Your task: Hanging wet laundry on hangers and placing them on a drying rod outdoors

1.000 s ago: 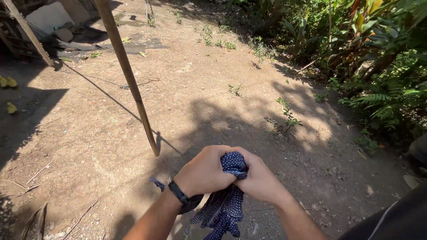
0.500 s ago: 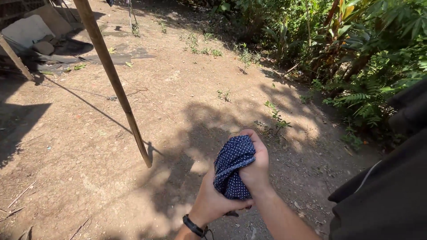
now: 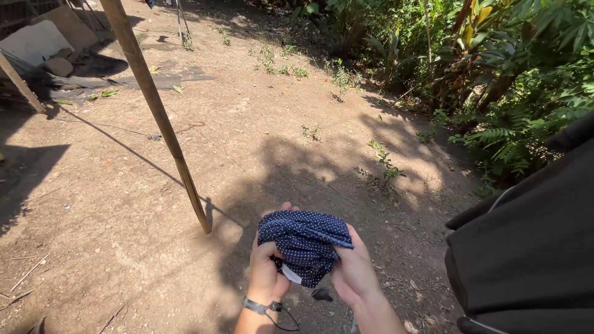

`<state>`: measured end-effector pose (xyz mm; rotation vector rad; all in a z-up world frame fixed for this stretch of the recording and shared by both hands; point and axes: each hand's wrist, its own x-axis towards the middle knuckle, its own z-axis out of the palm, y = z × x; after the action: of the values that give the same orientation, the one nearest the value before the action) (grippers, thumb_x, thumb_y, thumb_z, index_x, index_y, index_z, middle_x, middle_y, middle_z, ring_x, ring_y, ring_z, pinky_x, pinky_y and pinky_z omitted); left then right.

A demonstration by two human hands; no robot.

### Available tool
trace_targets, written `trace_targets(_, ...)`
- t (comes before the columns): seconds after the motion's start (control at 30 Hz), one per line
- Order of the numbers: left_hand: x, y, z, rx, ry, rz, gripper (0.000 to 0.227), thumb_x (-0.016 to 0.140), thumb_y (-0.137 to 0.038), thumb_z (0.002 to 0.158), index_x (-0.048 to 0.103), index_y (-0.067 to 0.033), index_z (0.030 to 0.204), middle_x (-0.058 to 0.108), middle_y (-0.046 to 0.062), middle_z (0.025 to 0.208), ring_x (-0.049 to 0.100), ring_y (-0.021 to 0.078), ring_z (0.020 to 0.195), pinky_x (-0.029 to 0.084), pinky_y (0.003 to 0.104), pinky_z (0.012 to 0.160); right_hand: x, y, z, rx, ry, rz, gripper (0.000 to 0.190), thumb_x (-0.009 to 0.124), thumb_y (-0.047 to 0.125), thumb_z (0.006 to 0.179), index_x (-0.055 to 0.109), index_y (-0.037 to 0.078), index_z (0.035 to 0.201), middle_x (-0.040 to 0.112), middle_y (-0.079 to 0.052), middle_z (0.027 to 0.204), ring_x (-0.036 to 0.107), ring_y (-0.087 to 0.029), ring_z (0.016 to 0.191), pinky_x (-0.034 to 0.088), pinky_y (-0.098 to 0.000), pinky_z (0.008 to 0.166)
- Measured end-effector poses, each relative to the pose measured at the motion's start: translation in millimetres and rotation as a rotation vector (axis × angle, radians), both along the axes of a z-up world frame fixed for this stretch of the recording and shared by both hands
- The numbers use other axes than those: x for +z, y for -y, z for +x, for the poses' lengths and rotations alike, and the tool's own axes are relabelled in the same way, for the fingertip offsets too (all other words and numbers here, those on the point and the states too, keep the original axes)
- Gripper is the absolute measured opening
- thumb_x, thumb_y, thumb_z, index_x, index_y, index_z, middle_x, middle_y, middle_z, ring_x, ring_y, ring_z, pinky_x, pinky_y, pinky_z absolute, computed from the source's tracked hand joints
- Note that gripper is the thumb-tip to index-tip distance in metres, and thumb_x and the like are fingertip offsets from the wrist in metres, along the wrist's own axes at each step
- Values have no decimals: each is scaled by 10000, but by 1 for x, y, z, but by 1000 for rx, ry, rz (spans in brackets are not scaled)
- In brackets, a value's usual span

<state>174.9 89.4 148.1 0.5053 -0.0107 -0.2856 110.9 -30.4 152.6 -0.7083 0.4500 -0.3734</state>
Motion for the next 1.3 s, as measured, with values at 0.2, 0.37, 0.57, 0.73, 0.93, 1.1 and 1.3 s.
trace_targets(0.2,9,-27,-9,275,825,795,205,793,-56,724,749,-95,921,839,80,950,805,211,911,629,369,837,-42,15,-57,411,347,114,702,685,454,824,517,-7,1326,602,-251,1368,590,-379,1237,493,-581,1032)
trace_targets(0.37,14,-2,-49,72,1113,601,246,772,-116,784,714,-97,1022,779,70,1037,760,202,1024,451,505,1205,19,-9,-48,345,-94,625,944,567,617,743,508,-11,1445,551,-273,1472,499,-397,1343,372,-573,1129)
trace_targets(0.57,20,-9,-46,-174,1431,561,554,524,-451,966,297,-91,1320,693,159,1149,571,414,1399,239,579,1265,2,7,-38,222,-60,562,681,578,446,785,567,27,1322,610,-246,1343,554,-349,1189,427,-522,1054)
trace_targets(0.73,13,12,-58,91,1697,660,461,812,-406,894,633,-108,1197,655,120,1180,698,304,1202,575,438,1049,-18,17,-39,120,-55,520,473,585,307,819,615,59,1221,658,-224,1238,600,-310,1063,473,-480,993)
trace_targets(0.93,-14,80,-83,523,387,95,342,822,-263,839,639,-12,982,677,231,964,734,377,927,575,521,921,15,-1,-38,-305,193,252,245,581,-70,821,479,139,900,671,-289,1405,664,-500,1253,498,-680,1040)
trace_targets(1.1,4,76,-61,-402,-651,-239,197,750,-225,848,611,-112,765,613,0,670,543,86,523,547,244,642,54,6,-63,-609,645,-1242,171,633,-35,789,695,62,915,735,-53,760,783,-210,755,719,-412,872)
trace_targets(1.3,34,61,-54,-1196,-544,74,630,616,-326,999,273,-226,480,267,-43,391,245,78,320,95,223,316,63,52,-85,142,989,-1630,206,616,83,1019,642,-94,919,660,-198,935,679,-311,845,572,-395,892)
